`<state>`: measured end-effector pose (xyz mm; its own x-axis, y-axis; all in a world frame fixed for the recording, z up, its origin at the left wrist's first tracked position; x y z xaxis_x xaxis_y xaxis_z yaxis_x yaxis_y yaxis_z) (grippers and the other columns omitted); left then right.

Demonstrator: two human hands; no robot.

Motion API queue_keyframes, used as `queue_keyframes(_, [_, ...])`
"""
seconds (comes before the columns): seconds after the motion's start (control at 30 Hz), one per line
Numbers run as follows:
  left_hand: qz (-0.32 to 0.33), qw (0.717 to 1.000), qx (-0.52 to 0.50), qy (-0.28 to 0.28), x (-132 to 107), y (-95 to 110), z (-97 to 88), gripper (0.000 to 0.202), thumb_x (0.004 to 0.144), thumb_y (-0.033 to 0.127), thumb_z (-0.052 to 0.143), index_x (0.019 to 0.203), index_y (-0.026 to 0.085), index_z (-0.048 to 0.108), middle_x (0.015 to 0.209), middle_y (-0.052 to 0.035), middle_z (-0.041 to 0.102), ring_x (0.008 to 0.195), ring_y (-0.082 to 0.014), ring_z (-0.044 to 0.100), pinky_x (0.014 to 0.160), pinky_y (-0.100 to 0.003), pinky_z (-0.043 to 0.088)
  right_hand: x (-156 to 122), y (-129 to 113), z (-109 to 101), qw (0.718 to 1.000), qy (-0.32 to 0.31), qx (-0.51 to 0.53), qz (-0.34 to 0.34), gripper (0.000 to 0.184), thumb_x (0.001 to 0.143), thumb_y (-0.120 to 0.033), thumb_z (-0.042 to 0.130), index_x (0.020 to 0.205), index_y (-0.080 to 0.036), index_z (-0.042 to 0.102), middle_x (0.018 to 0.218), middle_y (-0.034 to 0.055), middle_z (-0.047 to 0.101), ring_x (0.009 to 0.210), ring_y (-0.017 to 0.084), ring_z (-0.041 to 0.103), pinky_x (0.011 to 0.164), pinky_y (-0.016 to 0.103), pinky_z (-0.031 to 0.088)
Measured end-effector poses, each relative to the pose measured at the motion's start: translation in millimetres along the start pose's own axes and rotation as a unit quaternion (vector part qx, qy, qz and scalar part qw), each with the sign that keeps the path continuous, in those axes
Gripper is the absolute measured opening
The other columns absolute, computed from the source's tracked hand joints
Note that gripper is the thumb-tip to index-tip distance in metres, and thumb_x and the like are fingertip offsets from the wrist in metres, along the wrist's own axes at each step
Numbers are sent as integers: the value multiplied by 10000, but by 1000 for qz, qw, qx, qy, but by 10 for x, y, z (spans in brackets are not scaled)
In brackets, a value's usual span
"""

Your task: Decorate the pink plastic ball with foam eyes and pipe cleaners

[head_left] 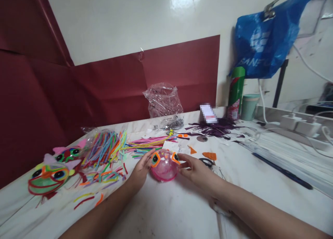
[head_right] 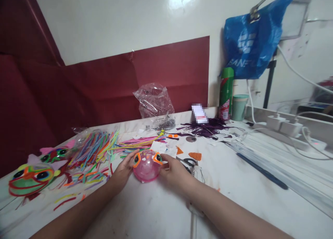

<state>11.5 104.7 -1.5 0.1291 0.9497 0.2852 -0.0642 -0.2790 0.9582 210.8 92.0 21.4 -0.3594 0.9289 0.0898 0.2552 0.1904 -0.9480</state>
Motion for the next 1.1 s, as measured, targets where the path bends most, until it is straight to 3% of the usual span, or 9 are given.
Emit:
queue_keyframes(0.33, [-20,1000,7,12,-6,-14,-6,636,796,511,619,1352,236,477,1381,-114,533,1280,-302,474,1085,-415,347,4,24,-3,1000,6,1,0,462,766,-130,571,1228,-134,550,1006,86,728,1077,253,634,900,367,504])
queue_keyframes(0.53, [-14,1000,14,11,-9,-27,-11,621,795,517,616,1336,236,495,1401,-111,511,1290,-305,459,1092,-423,334,-16,-4,-3,1000,-1,-10,7,521,767,-112,549,1284,-77,493,1079,129,705,1066,250,640,911,363,494])
queue_keyframes(0.97, [9,999,46,7,25,-28,-46,616,796,518,613,1330,229,510,1389,-102,527,1324,-307,415,1121,-422,285,-17,-2,-20,1000,11,0,8,517,751,-125,588,1264,-117,529,1101,110,705,1065,252,639,926,374,488])
queue_keyframes(1.1, [13,998,55,12,19,-33,-52,630,802,529,599,1337,210,501,1388,-118,524,1319,-316,419,1120,-442,284,-19,-20,-22,1000,10,-3,4,529,737,-124,590,1261,-86,528,1100,141,704,1042,267,648,906,392,499])
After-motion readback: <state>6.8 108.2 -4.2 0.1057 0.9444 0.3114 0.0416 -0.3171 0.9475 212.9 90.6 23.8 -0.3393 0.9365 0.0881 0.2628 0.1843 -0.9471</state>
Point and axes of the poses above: each hand's wrist, its own x-axis towards the middle knuckle, its own z-axis out of the palm, y = z × x, the point moved 7 cm from there along x, towards the middle knuckle
